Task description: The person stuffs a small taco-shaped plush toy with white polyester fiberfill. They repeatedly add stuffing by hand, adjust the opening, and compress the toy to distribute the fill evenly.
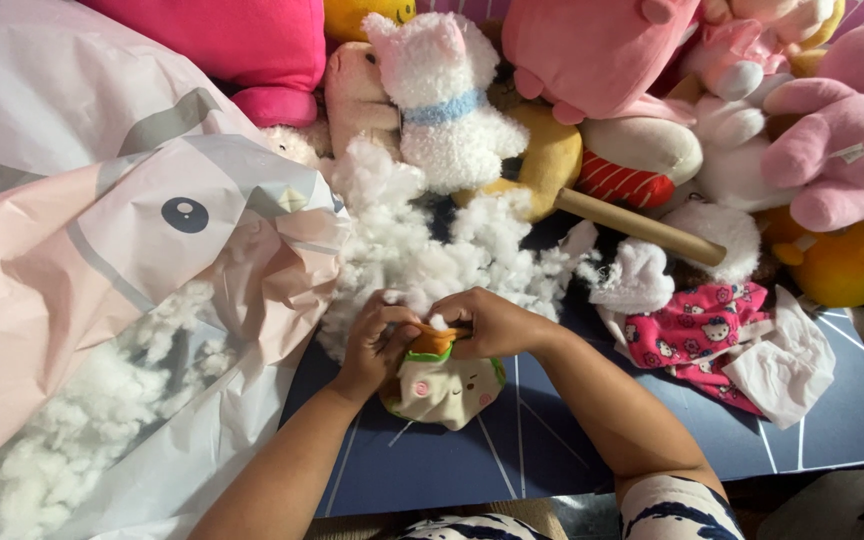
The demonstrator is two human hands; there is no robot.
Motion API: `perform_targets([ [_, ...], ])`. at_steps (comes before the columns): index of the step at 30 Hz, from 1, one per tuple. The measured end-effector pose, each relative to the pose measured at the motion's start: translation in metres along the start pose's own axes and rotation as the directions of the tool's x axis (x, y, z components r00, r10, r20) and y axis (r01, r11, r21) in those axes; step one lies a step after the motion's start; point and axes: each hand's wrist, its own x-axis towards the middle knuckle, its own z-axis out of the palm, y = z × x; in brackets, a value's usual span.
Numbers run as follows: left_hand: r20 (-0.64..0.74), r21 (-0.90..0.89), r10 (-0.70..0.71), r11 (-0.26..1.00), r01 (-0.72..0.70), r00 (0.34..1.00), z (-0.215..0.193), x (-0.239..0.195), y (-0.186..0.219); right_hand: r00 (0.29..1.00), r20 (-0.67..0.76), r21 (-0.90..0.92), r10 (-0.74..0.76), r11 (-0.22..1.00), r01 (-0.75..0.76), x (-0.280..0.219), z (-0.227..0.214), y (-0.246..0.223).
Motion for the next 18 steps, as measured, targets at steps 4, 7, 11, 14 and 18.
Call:
perform_targets([
  [4,0.028,-0.37,-0.203,0.907,0.199,0.979,0.011,-0.004,0.007,0.992,0.062,0.095,0.106,0.989,-0.111,-0.009,-0.005,0.03],
  [7,0.093,-0.392,-0.287,0.87,0.3,0.953,0.003,-0.016,-0.013,0.993,0.063,-0.061,0.098,0.994,-0.094,-0.007,-0.015,0.015],
  [11,0.339,-0.384,-0.382,0.778,0.497,0.86,0.002,-0.01,0.007,0.997,-0.032,-0.168,0.07,0.983,-0.074,-0.003,-0.017,-0.012],
  [14,0.419,-0.344,-0.304,0.819,0.46,0.856,0.0,-0.005,0.016,0.998,-0.059,-0.244,-0.004,0.97,-0.011,0.003,-0.012,-0.037],
  [18,0.314,-0.415,-0.281,0.818,0.397,0.907,-0.002,-0.006,0.012,0.994,-0.106,-0.315,-0.005,0.949,-0.028,0.001,-0.008,-0.032],
])
